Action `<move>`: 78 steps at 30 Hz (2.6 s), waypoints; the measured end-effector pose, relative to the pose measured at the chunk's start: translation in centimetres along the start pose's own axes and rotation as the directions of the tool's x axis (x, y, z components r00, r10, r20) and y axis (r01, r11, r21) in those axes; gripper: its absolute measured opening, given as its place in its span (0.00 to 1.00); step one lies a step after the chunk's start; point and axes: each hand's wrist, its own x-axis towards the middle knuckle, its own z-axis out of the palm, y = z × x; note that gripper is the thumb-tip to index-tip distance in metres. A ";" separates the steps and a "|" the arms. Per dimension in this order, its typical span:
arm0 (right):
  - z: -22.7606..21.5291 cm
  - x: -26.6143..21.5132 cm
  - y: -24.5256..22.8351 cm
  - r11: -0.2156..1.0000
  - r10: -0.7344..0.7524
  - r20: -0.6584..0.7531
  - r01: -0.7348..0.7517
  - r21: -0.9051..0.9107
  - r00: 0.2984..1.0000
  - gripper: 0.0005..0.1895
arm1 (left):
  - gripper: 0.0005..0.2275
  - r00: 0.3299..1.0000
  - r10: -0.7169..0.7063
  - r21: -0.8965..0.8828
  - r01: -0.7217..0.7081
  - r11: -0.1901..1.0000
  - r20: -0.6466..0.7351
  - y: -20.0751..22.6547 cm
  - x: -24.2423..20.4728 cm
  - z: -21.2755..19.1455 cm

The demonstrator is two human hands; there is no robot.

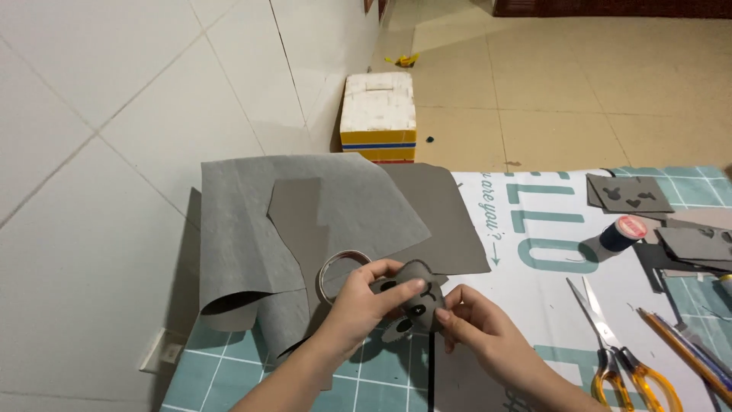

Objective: Hand-sewing the edges of a small grey fabric rabbit head using a needle and thread on a craft table.

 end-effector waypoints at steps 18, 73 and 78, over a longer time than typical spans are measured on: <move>0.0 0.0 -0.9 0.978 -0.204 -0.137 0.208 0.014 0.969 0.13 | 0.19 0.979 -0.076 0.046 0.068 0.997 0.188 2.6 2.0 0.2; -1.0 1.8 1.5 0.967 -0.015 -0.302 0.091 0.240 0.953 0.09 | 0.14 0.990 0.133 -0.140 -0.125 0.982 0.047 -0.8 3.1 -0.4; -0.7 1.4 0.9 0.974 -0.023 -0.261 0.081 0.214 0.965 0.10 | 0.10 0.998 -0.039 -0.254 0.052 0.966 0.053 0.0 2.5 -0.1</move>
